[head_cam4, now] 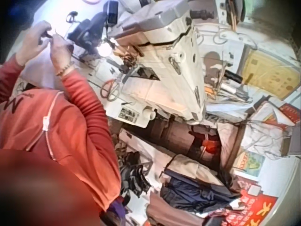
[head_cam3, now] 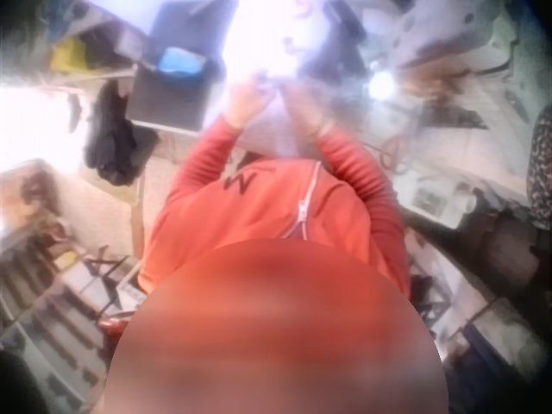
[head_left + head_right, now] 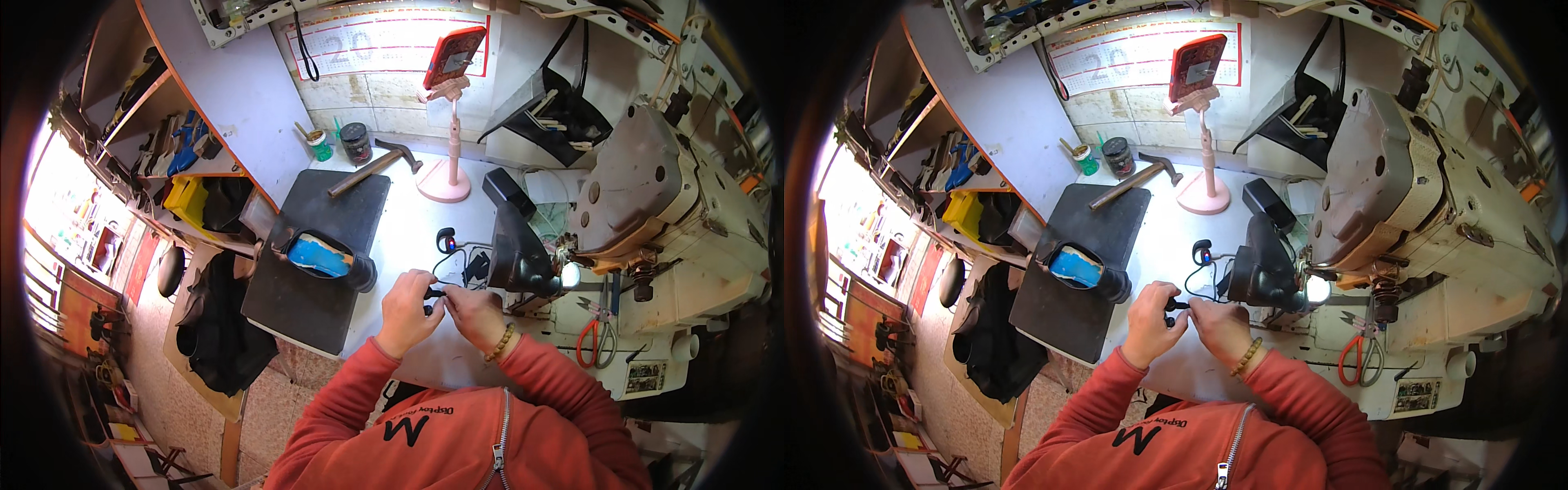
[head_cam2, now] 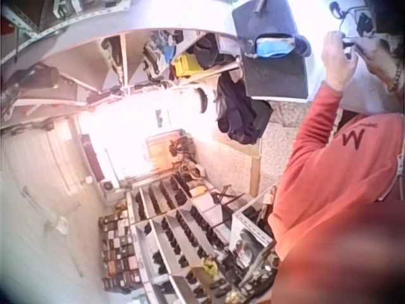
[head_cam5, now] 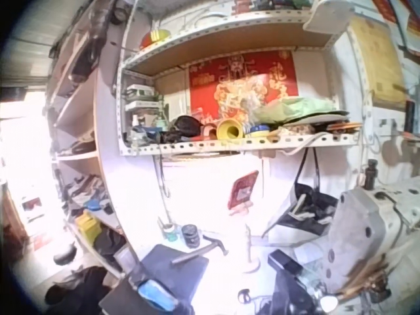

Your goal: The person positions a black shoe under a sewing machine and stitches along its edge. They guide the shoe with both hands, pause to adjust the machine, and continue sewing. The shoe remains on the machine bed throughout.

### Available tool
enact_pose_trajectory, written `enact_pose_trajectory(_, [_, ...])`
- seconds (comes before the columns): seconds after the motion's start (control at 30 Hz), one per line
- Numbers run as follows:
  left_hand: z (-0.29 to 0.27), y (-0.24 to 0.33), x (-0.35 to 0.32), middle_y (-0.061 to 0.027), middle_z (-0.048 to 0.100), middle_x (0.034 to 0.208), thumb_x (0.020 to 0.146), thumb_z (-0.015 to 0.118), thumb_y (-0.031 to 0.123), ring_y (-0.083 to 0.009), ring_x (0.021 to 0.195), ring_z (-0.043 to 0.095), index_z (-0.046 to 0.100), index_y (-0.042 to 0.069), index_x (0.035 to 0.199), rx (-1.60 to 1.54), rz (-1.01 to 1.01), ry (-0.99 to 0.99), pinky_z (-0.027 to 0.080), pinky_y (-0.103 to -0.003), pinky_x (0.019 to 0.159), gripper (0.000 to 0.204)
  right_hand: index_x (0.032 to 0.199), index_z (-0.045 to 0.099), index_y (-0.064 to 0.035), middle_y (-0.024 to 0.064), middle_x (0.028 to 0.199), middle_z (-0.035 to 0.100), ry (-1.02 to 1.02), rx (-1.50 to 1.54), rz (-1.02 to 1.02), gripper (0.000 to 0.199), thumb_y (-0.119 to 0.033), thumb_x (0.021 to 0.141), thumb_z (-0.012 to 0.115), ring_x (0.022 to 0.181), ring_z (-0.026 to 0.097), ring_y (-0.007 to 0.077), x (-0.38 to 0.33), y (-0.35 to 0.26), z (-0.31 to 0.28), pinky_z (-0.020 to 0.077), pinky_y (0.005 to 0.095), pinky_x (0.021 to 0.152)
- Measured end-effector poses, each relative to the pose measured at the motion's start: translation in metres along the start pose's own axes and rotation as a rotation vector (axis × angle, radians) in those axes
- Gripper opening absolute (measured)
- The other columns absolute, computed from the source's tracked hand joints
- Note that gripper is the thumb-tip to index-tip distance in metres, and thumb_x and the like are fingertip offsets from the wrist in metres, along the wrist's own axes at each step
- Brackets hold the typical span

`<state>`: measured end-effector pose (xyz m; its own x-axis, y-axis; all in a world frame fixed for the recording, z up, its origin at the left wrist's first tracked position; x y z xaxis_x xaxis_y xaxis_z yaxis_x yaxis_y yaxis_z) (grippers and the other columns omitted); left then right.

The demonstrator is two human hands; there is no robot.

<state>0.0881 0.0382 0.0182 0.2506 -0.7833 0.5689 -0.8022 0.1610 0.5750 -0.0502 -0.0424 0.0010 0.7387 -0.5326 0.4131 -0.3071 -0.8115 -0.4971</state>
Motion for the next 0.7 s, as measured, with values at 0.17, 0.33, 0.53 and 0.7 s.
enact_pose_trajectory(0.17, [-0.004, -0.014, 0.000, -0.0118, 0.058, 0.088, 0.072, 0.067, 0.002, -0.0302, 0.073, 0.060, 0.057, 0.003, 0.093, 0.030, 0.056, -0.145, 0.049, -0.037, 0.061, 0.023, 0.081, 0.056, -0.0116, 0.0040, 0.063, 0.059, -0.058, -0.215, -0.163, 0.010, -0.016, 0.090, 0.059, 0.055, 0.061, 0.0220, 0.000, 0.007, -0.002, 0.0450, 0.0360, 0.051])
enact_pose_trajectory(0.33, [-0.005, -0.020, -0.005, -0.0114, 0.056, 0.087, 0.076, 0.064, 0.004, -0.0317, 0.073, 0.060, 0.057, 0.003, 0.093, 0.081, 0.150, -0.361, 0.050, -0.040, 0.062, 0.018, 0.083, 0.056, -0.0127, 0.0028, 0.063, 0.059, -0.113, -0.294, -0.201, 0.012, -0.020, 0.092, 0.058, 0.058, 0.061, 0.0228, -0.013, 0.009, 0.002, 0.0423, 0.0376, 0.058])
enact_pose_trajectory(0.53, [-0.003, -0.025, -0.005, -0.0108, 0.055, 0.092, 0.075, 0.063, 0.004, -0.0302, 0.084, 0.059, 0.056, 0.005, 0.093, 0.084, 0.258, -0.461, 0.052, -0.040, 0.067, 0.019, 0.088, 0.057, -0.0134, 0.0021, 0.066, 0.060, -0.229, -0.383, -0.170, 0.007, -0.019, 0.092, 0.057, 0.060, 0.064, 0.0217, -0.020, 0.007, -0.002, 0.0445, 0.0380, 0.063])
enact_pose_trajectory(0.7, [0.007, -0.021, -0.004, -0.0096, 0.055, 0.095, 0.074, 0.065, 0.006, -0.0280, 0.089, 0.059, 0.057, 0.007, 0.098, 0.215, 0.305, -0.448, 0.053, -0.037, 0.072, 0.026, 0.089, 0.057, -0.0128, 0.0029, 0.070, 0.064, -0.334, -0.387, -0.024, 0.005, -0.017, 0.089, 0.058, 0.064, 0.067, 0.0232, -0.018, 0.006, -0.012, 0.0486, 0.0370, 0.070])
Point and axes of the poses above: each hand's wrist, its own x-axis towards the middle knuckle, its own z-axis out of the palm, y = z × x, the point moved 1 cm from there along x, towards the middle knuckle
